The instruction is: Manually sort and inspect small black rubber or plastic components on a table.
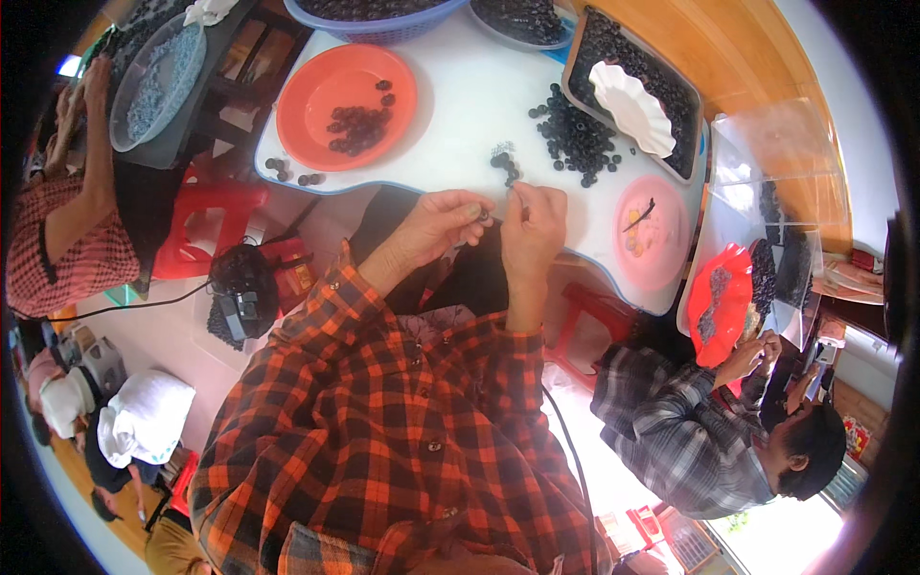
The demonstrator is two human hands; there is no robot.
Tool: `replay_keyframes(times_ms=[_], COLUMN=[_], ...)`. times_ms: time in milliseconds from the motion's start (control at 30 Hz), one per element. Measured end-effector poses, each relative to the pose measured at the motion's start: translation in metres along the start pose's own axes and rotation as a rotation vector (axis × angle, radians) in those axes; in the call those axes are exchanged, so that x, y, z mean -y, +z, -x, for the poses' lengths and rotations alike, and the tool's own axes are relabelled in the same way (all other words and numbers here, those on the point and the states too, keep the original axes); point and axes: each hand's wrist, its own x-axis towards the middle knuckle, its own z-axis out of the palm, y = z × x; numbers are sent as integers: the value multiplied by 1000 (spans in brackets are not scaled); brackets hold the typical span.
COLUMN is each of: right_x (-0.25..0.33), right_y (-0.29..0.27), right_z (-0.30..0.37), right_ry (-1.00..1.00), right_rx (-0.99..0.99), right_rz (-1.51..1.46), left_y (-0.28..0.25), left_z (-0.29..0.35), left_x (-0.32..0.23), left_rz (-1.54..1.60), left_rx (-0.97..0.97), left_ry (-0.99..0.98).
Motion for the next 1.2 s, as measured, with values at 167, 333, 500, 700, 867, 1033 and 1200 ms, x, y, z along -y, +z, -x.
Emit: replay_keyframes(times_ms=[167, 333, 500, 700, 867, 1033, 1200], right_x=[-1, 0, 0, 2, 2, 4, 5], right_y=[8, 7, 7, 7, 8, 9, 10], right_z=[-2, 0, 3, 1, 1, 3, 3], right_ry=[-76, -37, 32, -74, -144, -172, -173], right_rx=[9, 100, 98, 99, 111, 108, 127], right_rz=[255, 241, 143, 195, 274, 288, 330], left_y=[4, 1, 3, -1, 2, 0, -2], left_z=[0, 1, 3, 7, 11, 13, 16], left_x=[-1, 0, -1, -1, -3, -2, -2], left_rz=[14, 36, 40, 33, 43, 43, 22], left_rx=[-9, 31, 24, 8, 8, 1, -10], left_ry=[2, 21, 23, 12, 12, 27, 29])
